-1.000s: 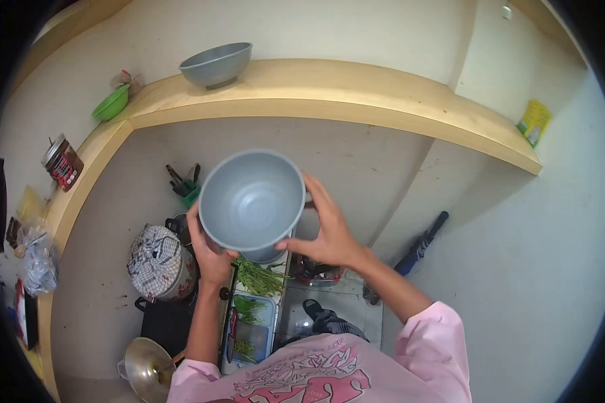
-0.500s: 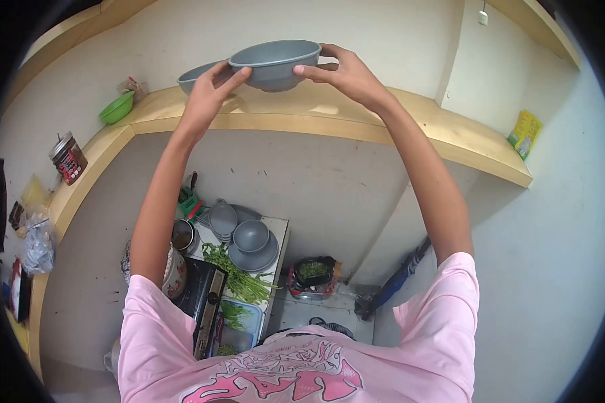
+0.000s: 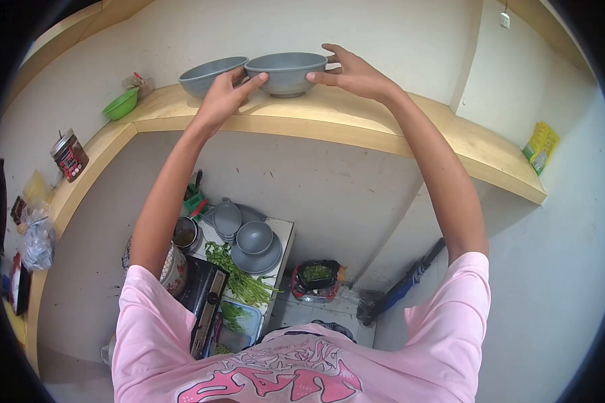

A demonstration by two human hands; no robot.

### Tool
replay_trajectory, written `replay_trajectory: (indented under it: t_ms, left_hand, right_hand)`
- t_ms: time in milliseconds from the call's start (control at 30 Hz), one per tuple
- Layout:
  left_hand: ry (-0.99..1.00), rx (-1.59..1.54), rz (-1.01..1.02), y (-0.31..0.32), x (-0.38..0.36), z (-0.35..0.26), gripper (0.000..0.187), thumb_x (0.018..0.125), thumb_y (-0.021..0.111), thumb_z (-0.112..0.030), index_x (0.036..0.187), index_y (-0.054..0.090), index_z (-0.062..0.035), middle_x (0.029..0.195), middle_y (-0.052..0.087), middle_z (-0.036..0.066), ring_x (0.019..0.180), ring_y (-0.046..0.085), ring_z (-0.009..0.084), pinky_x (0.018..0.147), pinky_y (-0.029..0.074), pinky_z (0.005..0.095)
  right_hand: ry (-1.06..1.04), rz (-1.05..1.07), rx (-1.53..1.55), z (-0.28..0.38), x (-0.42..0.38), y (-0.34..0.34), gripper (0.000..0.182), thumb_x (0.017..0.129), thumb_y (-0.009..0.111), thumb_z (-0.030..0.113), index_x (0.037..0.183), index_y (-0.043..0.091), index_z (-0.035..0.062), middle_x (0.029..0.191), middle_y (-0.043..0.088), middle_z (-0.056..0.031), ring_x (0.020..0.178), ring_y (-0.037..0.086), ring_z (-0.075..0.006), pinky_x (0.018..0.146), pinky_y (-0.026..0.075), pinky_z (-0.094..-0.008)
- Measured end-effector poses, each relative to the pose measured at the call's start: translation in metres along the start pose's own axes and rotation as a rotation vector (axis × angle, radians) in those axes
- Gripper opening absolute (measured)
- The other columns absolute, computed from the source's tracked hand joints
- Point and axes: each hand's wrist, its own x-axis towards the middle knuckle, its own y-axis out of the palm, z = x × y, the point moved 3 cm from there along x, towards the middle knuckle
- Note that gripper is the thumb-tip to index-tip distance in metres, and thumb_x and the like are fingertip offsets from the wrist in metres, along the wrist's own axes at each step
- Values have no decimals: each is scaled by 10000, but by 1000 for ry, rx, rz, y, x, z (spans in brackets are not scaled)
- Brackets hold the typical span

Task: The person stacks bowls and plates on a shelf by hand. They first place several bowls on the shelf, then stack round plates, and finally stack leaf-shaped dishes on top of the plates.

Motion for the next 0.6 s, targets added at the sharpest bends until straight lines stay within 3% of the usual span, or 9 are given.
replay_trajectory:
  t_ms: [100,200,267,300,400,500,600]
  left_hand:
    - [38,-12,105,-3,1,-3,812,961,704,-507,1442,513,120,1433,582,271,1332,571,307,1078,463,393]
    - [25,83,85,-6,-5,-6,727,957,729,-427,1394,547,125,1335,659,257,1293,615,289,1074,479,374]
    - [96,168,-38,-8,-18,-2,703,990,705,-371,1461,482,100,1444,579,237,1338,580,289,1090,477,370]
    - [132,212,-100,-9,-30,0,695,1006,693,-343,1495,449,87,1499,539,228,1360,563,288,1098,476,368]
    - [251,-111,-174,-6,-92,-3,564,1031,653,-190,1496,453,59,1507,531,217,1376,551,289,1110,481,372]
    - [120,-177,-218,-8,-157,25,447,1038,620,-107,1439,501,49,1447,576,196,1281,623,277,1021,544,376]
    - [-85,-367,-265,2,-221,103,371,1037,620,-90,1385,551,22,1357,631,145,1108,704,219,919,583,340]
  right_hand:
    - [5,-23,-57,0,-2,1,1121,833,774,644,1616,276,16,1556,416,-323,1426,470,-437,1182,404,-532]
    - [-53,-102,-244,8,-11,-4,997,894,744,569,1604,308,21,1551,449,-287,1402,509,-407,1157,438,-514]
    - [-163,-208,-413,16,-25,-4,866,946,714,494,1580,364,20,1540,483,-255,1385,536,-379,1129,470,-500]
    - [-217,-287,-359,26,-37,-2,792,958,709,440,1552,405,13,1516,514,-244,1368,554,-368,1109,483,-488]
    - [-403,-511,-157,63,-88,19,552,963,704,256,1422,543,-6,1392,620,-219,1270,622,-343,1026,528,-455]
    - [-478,-575,-89,65,-151,73,390,898,719,74,1269,634,-8,1244,687,-194,1116,679,-334,924,555,-440]
    - [-501,-391,-11,51,-187,160,354,886,707,43,1232,643,-1,1173,685,-192,1048,674,-354,913,542,-441]
